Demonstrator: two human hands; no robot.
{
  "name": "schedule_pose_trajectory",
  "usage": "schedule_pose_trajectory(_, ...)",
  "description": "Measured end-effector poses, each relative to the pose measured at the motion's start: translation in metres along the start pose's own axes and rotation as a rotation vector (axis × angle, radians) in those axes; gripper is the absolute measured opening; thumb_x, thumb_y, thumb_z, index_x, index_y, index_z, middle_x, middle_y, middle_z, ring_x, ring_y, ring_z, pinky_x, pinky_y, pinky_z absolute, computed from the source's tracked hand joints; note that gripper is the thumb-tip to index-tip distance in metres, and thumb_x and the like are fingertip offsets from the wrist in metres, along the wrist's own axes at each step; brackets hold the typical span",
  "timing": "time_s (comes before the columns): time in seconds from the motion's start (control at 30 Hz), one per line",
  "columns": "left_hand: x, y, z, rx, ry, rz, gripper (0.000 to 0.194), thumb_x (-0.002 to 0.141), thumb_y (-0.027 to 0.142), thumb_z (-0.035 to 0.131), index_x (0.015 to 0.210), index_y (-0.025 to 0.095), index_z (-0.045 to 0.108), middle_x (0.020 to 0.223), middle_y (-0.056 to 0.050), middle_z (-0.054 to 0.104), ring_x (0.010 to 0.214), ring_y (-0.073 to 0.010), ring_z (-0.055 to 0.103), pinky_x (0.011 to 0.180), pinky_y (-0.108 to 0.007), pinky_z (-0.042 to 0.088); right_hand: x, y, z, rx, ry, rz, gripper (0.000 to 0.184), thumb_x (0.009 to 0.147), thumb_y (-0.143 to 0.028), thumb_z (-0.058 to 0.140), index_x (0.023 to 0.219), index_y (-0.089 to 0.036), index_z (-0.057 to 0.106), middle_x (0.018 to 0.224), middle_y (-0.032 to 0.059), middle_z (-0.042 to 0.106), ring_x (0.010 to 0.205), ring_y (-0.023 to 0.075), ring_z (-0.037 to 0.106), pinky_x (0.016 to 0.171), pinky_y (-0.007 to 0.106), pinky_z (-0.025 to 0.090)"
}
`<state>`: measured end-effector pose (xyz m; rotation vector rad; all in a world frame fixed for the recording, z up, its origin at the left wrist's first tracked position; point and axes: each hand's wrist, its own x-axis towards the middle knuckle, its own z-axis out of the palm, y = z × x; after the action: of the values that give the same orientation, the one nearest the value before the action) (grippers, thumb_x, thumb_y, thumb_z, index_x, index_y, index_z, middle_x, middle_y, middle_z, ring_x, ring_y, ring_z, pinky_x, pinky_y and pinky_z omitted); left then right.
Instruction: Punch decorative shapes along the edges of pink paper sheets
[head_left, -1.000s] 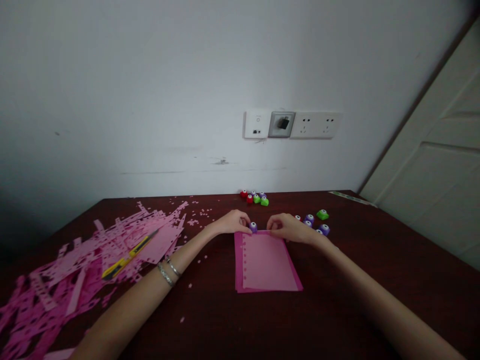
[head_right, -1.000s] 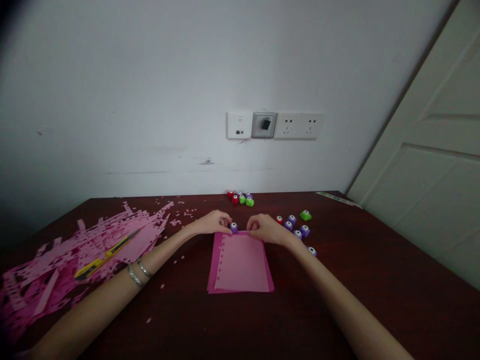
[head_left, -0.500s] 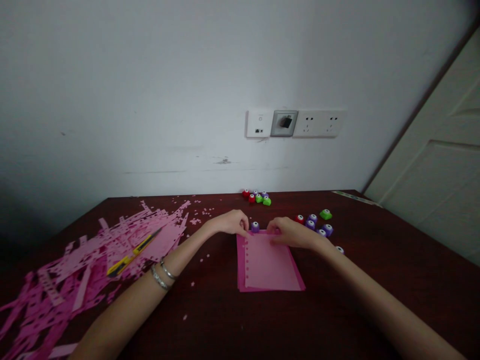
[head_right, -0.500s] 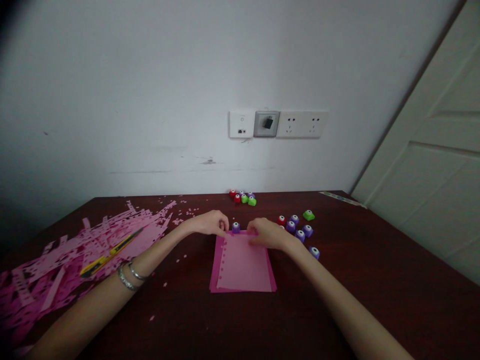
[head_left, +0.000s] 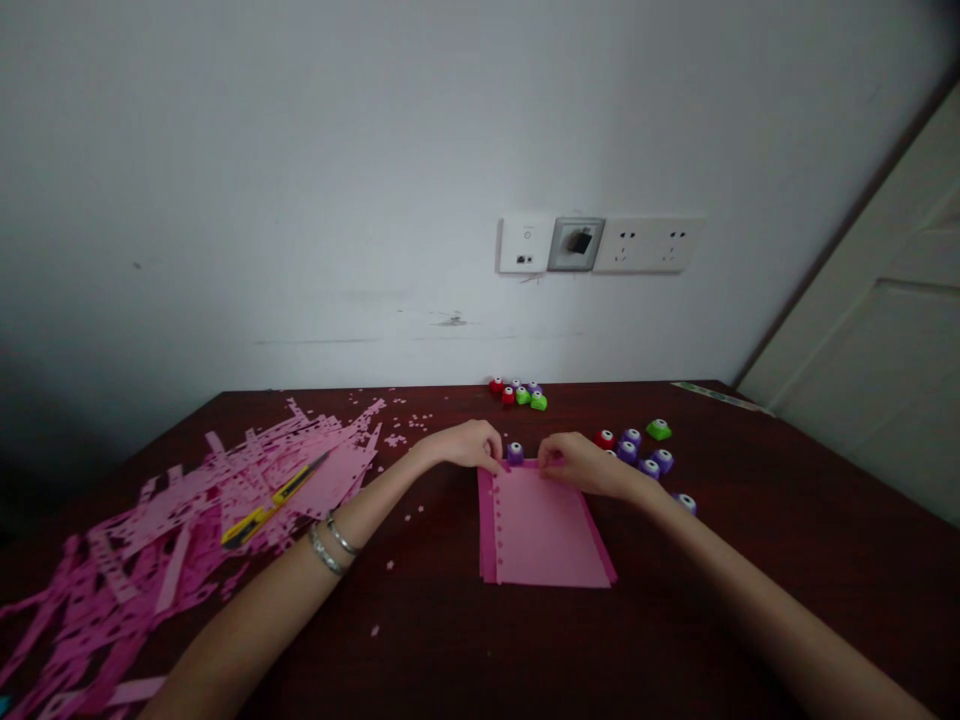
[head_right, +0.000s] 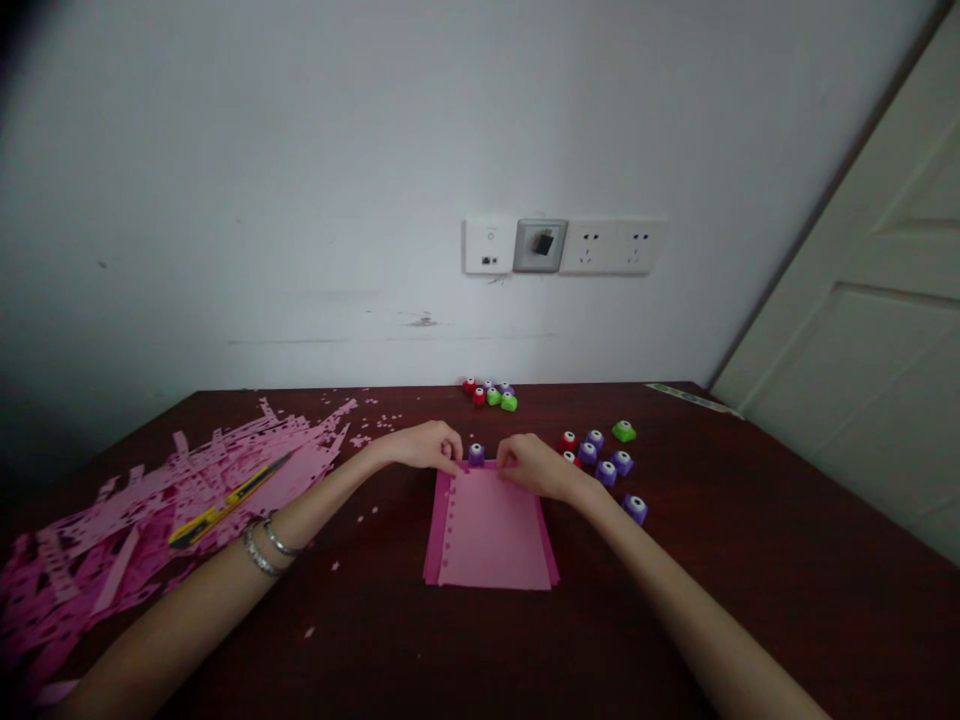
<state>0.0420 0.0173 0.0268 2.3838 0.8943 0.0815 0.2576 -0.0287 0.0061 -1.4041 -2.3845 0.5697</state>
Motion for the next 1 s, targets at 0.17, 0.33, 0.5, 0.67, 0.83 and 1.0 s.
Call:
schedule_pose_trajectory(0.17,-0.003,-0.0041,-0.0031,-0.157,-0.108,-0.172,0.018,0.067,0.03,0.061,0.063,0.013,0.064,0.048,0.003,0.049,0.043,-0.0061,0.041,0.043,-0.019,0.03,0.0015,-0.0006,0.0025,0.083,0.038,0.03,0.012,0.071,-0.019,0.053,0.07,-0.015,0.064,0.069,0.0035,0.064,0.063,0.0138,0.056,0.057,0.023,0.039)
schedule_pose_trajectory(0.33,-0.0053,-0.0073,-0.0032,-0.279,-0.158,-0.259,0.021,0.066,0.031,0.062,0.057,0.013,0.059,0.045,0.004,0.045,0.039,-0.0048,0.038,0.038,-0.018,0.027,0.0011,-0.0015,0.0037,0.076,0.026,0.065,0.015,0.073,-0.021,0.053,0.072,-0.015,0.066,0.068,0.0034,0.065,0.062,0.0139,0.057,0.055,0.023,0.038)
schedule_pose_trajectory(0.5,-0.0048,-0.004,-0.0011,-0.267,-0.184,-0.272,0.02,0.064,0.029,0.062,0.052,0.013,0.057,0.042,0.004,0.045,0.037,-0.0053,0.037,0.037,-0.019,0.028,0.0013,-0.0005,0.0046,0.035,0.064,0.093,0.015,0.072,-0.021,0.053,0.068,-0.015,0.066,0.067,0.0035,0.065,0.06,0.0141,0.057,0.054,0.023,0.038)
schedule_pose_trajectory(0.67,-0.0033,-0.0047,0.0002,-0.25,-0.171,-0.274,0.022,0.065,0.03,0.062,0.052,0.013,0.056,0.042,0.005,0.046,0.036,-0.0047,0.037,0.038,-0.02,0.028,0.0024,0.0006,0.0049,0.046,0.082,0.114,0.015,0.072,-0.021,0.053,0.068,-0.015,0.066,0.066,0.0037,0.065,0.059,0.0139,0.057,0.053,0.023,0.038)
schedule_pose_trajectory(0.83,-0.002,-0.0091,0.0011,-0.235,-0.135,-0.28,0.022,0.067,0.029,0.059,0.053,0.013,0.057,0.043,0.005,0.047,0.036,-0.0044,0.037,0.038,-0.019,0.029,0.0027,0.001,0.0049,0.068,0.096,0.114,0.015,0.073,-0.022,0.053,0.068,-0.015,0.066,0.066,0.0035,0.065,0.059,0.0138,0.057,0.053,0.023,0.037)
schedule_pose_trajectory(1.0,-0.0018,-0.0083,0.0014,-0.245,-0.119,-0.291,0.021,0.067,0.028,0.059,0.052,0.013,0.056,0.043,0.005,0.047,0.035,-0.0039,0.036,0.037,-0.019,0.028,0.0029,0.0027,0.0062,0.072,0.108,0.116,0.016,0.073,-0.023,0.054,0.068,-0.014,0.067,0.066,0.004,0.066,0.06,0.0143,0.058,0.054,0.023,0.038)
